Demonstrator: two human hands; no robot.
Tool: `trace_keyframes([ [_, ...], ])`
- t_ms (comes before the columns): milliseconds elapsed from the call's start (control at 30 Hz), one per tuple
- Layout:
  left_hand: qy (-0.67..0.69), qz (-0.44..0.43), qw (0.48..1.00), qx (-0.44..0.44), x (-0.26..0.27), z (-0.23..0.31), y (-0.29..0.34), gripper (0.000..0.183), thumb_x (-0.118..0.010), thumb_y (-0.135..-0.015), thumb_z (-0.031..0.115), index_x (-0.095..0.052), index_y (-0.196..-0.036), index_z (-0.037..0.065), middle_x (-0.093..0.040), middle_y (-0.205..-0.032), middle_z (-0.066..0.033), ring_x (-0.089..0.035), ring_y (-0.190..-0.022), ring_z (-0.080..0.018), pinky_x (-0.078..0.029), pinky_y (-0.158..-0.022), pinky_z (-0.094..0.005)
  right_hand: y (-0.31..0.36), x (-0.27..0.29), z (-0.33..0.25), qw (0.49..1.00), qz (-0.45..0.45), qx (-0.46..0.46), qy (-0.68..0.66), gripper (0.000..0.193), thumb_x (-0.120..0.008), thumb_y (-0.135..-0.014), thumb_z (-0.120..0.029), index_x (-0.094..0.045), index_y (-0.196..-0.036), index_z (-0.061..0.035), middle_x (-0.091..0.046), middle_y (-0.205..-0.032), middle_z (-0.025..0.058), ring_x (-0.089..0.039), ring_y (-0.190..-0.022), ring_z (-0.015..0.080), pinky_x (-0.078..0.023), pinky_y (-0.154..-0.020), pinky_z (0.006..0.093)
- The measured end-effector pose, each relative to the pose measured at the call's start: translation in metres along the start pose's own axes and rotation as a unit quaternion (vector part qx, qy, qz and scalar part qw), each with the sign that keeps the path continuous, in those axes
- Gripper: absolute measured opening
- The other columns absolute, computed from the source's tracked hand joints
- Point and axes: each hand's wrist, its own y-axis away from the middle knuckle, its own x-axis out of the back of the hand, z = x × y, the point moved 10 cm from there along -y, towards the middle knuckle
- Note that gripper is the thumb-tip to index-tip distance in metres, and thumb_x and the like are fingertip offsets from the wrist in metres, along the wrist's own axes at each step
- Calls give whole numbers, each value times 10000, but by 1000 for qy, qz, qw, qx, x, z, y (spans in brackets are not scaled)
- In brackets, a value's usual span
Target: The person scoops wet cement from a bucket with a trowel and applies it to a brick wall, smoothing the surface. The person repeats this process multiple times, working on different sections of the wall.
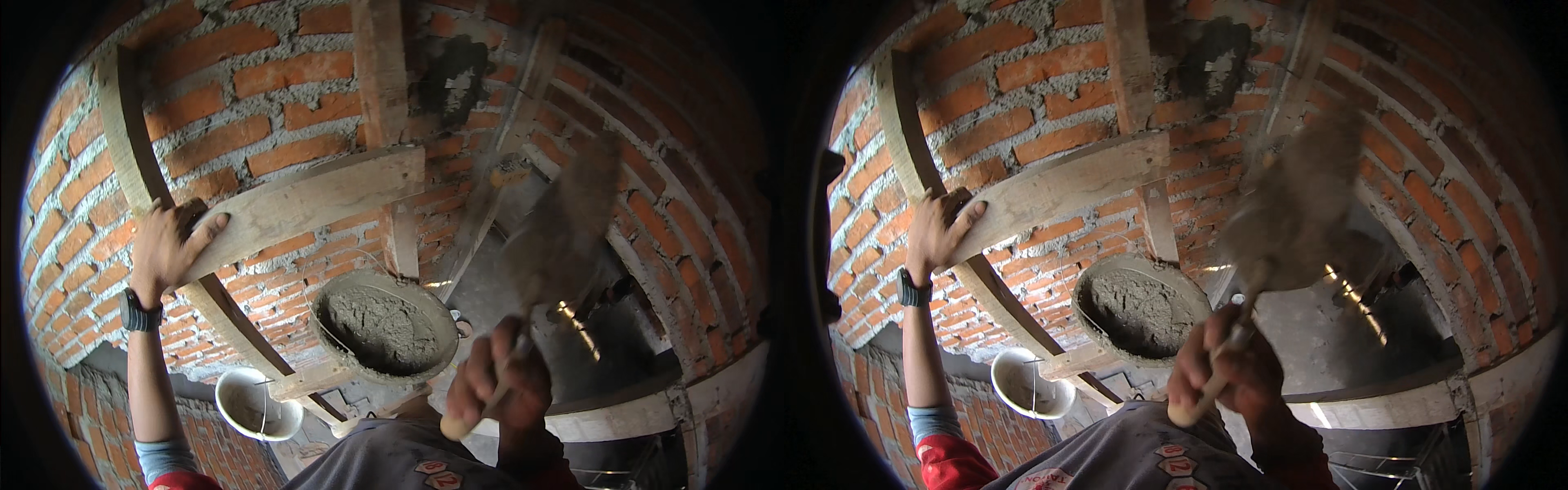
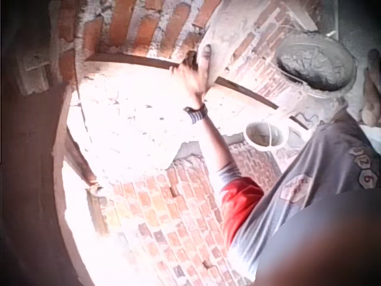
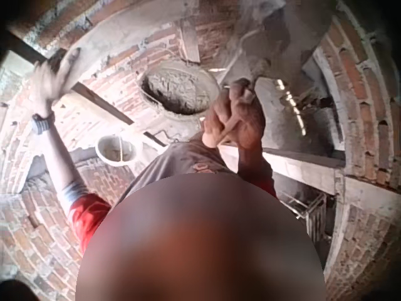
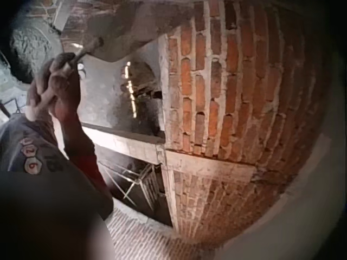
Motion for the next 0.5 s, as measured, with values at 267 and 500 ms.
trace_keyframes([
  [267, -17, 27, 999, -24, 3, 4, 0, 655, -486, -990, 584, -725, -937, -23, -698, -800, -245, -662, -809, -434, -429, -969, -515, -43, 130, -171, 623, 444, 519, 381, 204, -598, -1026, -166, -499, -1161, -48, -571, -1007, 95, -622, -834, 217, -540, -758, 341],
  [500, -29, 4, 1000, 11, 1, -3, 4, 658, -542, -953, 619, -739, -1018, -6, -727, -916, -245, -646, -913, -436, -466, -940, -494, -121, 237, -39, 507, 226, 53, 830, 436, -590, -972, -227, -506, -1315, 29, -711, -910, 242, -714, -836, 441, -583, -728, 528],
])
